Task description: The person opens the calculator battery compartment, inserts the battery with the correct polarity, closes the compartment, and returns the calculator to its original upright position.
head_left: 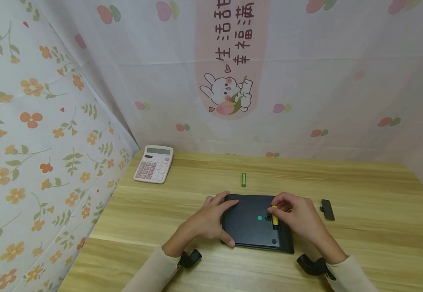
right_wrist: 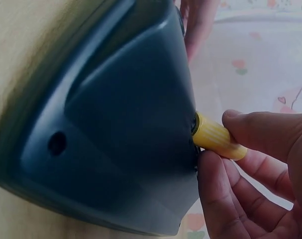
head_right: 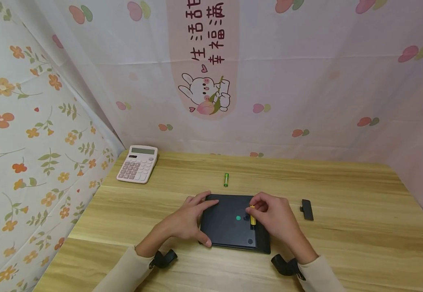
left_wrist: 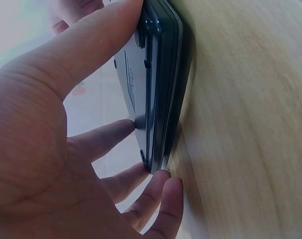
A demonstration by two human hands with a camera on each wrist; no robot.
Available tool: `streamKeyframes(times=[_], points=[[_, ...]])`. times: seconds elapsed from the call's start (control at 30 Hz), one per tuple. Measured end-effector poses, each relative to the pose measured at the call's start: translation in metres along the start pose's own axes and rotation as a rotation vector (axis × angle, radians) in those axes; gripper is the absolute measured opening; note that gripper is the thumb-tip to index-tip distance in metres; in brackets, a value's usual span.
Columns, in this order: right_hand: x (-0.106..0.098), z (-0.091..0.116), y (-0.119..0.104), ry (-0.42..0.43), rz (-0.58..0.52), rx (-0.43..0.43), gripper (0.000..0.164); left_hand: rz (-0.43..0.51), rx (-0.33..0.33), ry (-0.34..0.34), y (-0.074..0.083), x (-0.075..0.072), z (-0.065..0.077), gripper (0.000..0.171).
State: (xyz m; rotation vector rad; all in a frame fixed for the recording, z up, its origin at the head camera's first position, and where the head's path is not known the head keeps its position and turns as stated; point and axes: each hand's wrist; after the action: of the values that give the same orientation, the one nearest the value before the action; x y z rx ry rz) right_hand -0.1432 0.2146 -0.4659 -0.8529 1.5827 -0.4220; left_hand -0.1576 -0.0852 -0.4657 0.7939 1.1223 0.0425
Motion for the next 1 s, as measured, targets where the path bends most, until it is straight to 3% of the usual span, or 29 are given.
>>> streamKeyframes(times=[0.33,1.0], points=[[0.0003,0.001,-0.0072,0.003,0.084,0.008,0.017,0.005,-0.004,0.0,0.0006,0.0002,0.0,0.116],[0.0023,0.0018,-0.0052,0.02,0.132,-0.018,0.017,0.005,-0.007,-0.003,0.0006,-0.0003,0.0001,0.116]])
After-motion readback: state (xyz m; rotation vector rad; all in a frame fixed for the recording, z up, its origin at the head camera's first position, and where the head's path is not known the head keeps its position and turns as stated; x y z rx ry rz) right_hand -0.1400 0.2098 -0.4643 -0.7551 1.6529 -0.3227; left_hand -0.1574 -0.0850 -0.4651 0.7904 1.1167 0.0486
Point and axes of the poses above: each hand's wrist, its own z-axis away from the middle knuckle, its own x-axis out of the palm, y = z × x
